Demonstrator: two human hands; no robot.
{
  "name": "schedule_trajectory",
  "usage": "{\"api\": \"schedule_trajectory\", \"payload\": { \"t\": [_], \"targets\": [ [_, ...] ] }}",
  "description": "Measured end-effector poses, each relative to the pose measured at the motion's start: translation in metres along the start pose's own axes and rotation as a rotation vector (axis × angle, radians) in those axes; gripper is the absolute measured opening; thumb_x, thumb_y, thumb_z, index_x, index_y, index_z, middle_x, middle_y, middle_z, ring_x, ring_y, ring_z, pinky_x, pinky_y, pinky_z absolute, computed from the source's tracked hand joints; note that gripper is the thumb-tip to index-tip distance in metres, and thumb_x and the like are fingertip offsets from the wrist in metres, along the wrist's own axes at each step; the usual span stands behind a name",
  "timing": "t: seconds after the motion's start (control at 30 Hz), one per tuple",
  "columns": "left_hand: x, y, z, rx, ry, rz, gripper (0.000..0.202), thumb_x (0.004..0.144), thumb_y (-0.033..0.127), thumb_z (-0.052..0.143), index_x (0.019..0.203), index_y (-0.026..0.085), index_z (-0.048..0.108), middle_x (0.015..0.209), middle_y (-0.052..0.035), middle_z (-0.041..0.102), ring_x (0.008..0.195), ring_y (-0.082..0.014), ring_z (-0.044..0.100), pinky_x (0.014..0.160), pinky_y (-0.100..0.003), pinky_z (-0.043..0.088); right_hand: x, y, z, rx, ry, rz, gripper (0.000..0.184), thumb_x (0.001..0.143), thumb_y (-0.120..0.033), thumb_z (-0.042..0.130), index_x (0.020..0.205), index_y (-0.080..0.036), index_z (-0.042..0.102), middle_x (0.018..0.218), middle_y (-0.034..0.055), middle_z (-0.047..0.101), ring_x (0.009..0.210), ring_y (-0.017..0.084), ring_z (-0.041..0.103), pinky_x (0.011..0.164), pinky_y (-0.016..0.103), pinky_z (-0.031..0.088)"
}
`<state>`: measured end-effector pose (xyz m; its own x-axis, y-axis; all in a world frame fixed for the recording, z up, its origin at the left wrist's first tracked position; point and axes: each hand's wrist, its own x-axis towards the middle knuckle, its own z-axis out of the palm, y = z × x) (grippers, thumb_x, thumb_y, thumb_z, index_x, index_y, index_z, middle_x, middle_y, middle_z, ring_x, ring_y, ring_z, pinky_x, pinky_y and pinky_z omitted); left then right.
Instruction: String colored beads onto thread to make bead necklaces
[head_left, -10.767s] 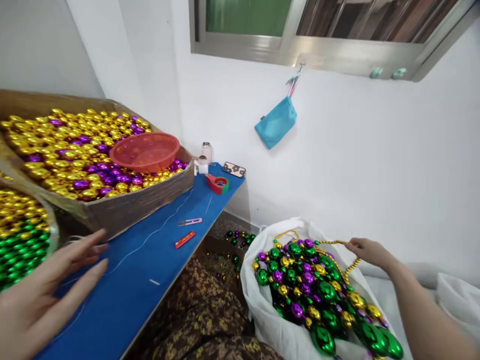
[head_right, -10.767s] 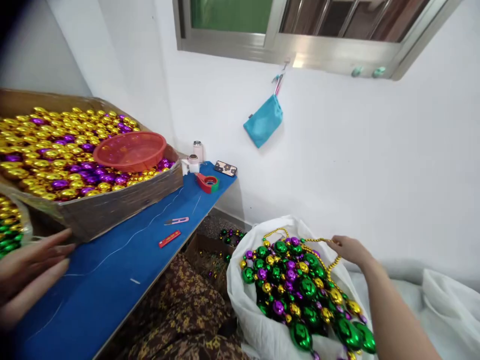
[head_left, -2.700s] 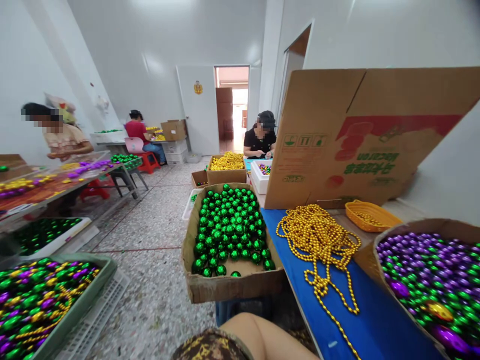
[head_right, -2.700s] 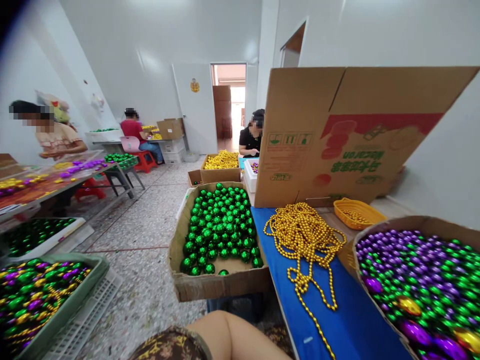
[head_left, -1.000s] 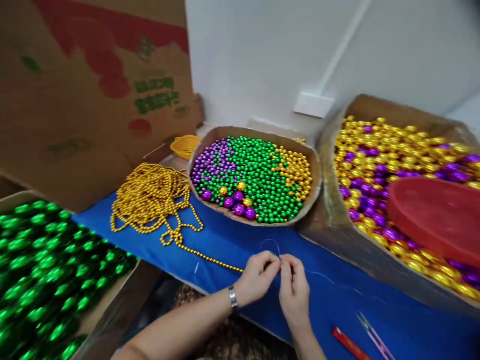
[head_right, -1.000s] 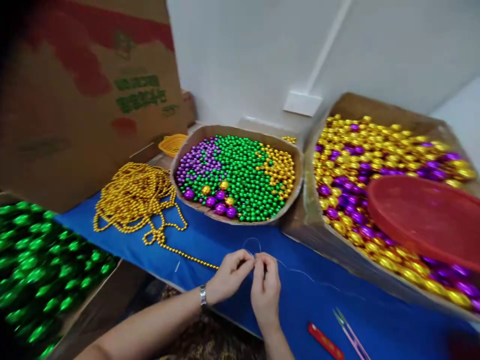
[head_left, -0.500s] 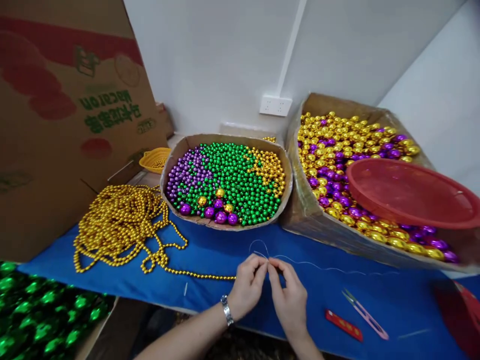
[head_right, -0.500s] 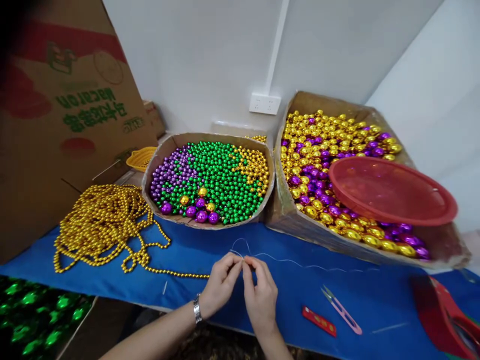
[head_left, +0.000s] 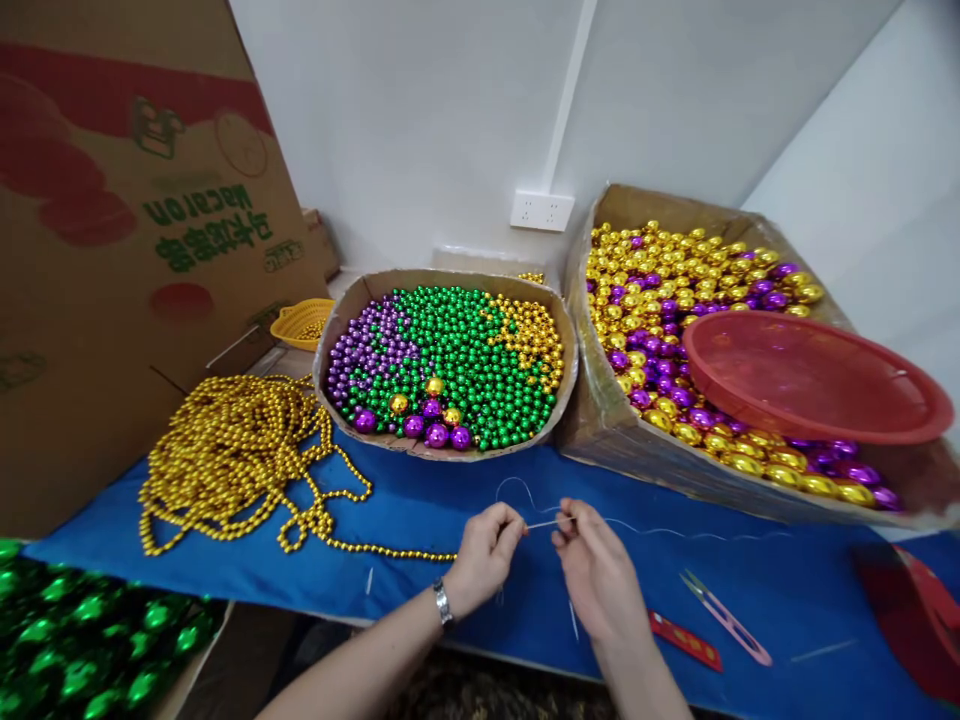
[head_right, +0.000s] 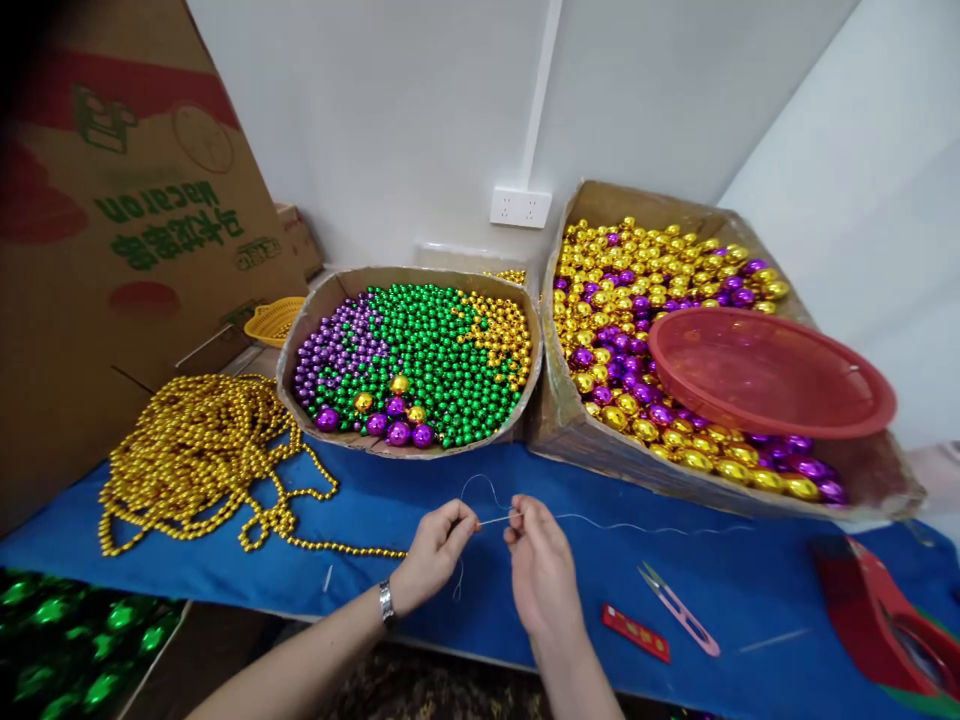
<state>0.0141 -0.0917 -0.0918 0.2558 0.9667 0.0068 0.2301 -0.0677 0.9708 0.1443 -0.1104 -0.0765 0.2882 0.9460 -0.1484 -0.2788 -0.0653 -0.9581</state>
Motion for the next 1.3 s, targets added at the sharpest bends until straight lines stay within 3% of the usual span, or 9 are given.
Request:
{"api": "schedule_trajectory", "payload": {
  "t": [0.17,0.27,0.33,0.47,0.6,0.73,0.87,1.07,1.3],
  "targets": [
    [0.0,0.005,-0.016,0.14,-0.093,0.124,0.025,0.092,0.029,0.04,0.077,0.017,0.057,0.076,-0.0017,0.061,0.073,-0.0141,0.055,0.07,-0.026,0.041,-0.005,-0.031,0.0,0.217,-0.032,0.108,0.03,0.074,-0.046,0.068,0.085,-0.022,0.054,0.077,-0.0031,0.057,0.049,0.005,0.042,0.047,0.019,0.04],
    [0.001,0.005,-0.032,0.226,-0.155,0.248,0.022,0.092,0.029,0.041,0.087,0.019,0.059,0.089,-0.0038,0.062,0.088,-0.0164,0.054,0.084,-0.03,0.04,-0.014,-0.042,0.008,0.328,-0.048,0.051,0.023,0.079,-0.041,0.065,0.083,-0.024,0.05,0.062,-0.0083,0.044,0.052,0.007,0.043,0.059,0.025,0.049],
    [0.001,0.002,-0.042,0.254,-0.196,0.286,0.02,0.09,0.031,0.044,0.102,0.02,0.057,0.102,-0.0062,0.059,0.097,-0.0176,0.053,0.088,-0.031,0.041,-0.018,-0.044,0.011,0.322,-0.055,-0.103,0.018,0.085,-0.039,0.058,0.082,-0.024,0.048,0.061,-0.0089,0.04,0.054,0.007,0.044,0.077,0.036,0.051],
    [-0.002,-0.009,-0.054,0.291,-0.27,0.239,0.034,0.087,0.031,0.05,0.119,0.021,0.048,0.108,-0.0077,0.057,0.089,-0.0167,0.057,0.078,-0.029,0.047,-0.019,-0.031,0.008,-0.271,-0.126,-0.5,0.009,0.092,-0.03,0.048,0.097,-0.025,0.052,0.071,-0.0047,0.051,0.064,0.011,0.052,0.097,0.05,0.039],
    [-0.005,-0.011,-0.057,0.237,-0.275,0.169,0.024,0.088,0.025,0.045,0.111,0.02,0.051,0.097,-0.0046,0.064,0.079,-0.0144,0.06,0.071,-0.025,0.047,-0.01,-0.007,0.003,-1.094,-0.376,-0.928,0.029,0.091,-0.016,0.044,0.116,-0.024,0.056,0.074,0.0001,0.052,0.069,0.015,0.052,0.1,0.054,0.034],
    [-0.008,-0.008,-0.064,0.218,-0.303,0.1,0.027,0.086,0.027,0.05,0.111,0.018,0.049,0.092,-0.0044,0.067,0.075,-0.0141,0.062,0.065,-0.022,0.046,-0.003,0.005,0.005,-1.414,-0.347,-1.228,0.04,0.09,-0.008,0.032,0.104,-0.024,0.066,0.069,0.0022,0.049,0.064,0.016,0.047,0.097,0.06,0.031],
    [-0.01,-0.003,-0.087,0.445,-0.374,0.145,0.037,0.083,0.027,0.055,0.118,0.018,0.045,0.088,-0.0027,0.068,0.068,-0.0138,0.062,0.061,-0.021,0.044,0.002,-0.006,-0.002,-1.438,-0.304,-1.27,0.033,0.091,-0.02,0.038,0.082,-0.022,0.07,0.074,0.0065,0.053,0.072,0.02,0.05,0.094,0.06,0.033],
    [-0.012,0.007,-0.132,0.759,-0.445,0.319,0.02,0.09,0.032,0.045,0.1,0.019,0.056,0.092,-0.0057,0.066,0.085,-0.0174,0.061,0.074,-0.025,0.044,0.001,-0.033,-0.028,-1.388,-0.378,-1.306,0.037,0.093,-0.023,0.032,0.088,-0.024,0.069,0.07,0.0042,0.051,0.063,0.017,0.053,0.091,0.057,0.036],
    [-0.014,-0.007,-0.194,1.04,-0.24,0.327,0.025,0.086,0.037,0.049,0.102,0.019,0.058,0.095,-0.0088,0.063,0.092,-0.0228,0.057,0.084,-0.035,0.042,-0.007,-0.043,-0.026,-1.201,-0.381,-1.3,0.02,0.083,-0.037,0.05,0.081,-0.025,0.066,0.073,0.0042,0.053,0.064,0.018,0.054,0.097,0.057,0.029]
  ]
}}
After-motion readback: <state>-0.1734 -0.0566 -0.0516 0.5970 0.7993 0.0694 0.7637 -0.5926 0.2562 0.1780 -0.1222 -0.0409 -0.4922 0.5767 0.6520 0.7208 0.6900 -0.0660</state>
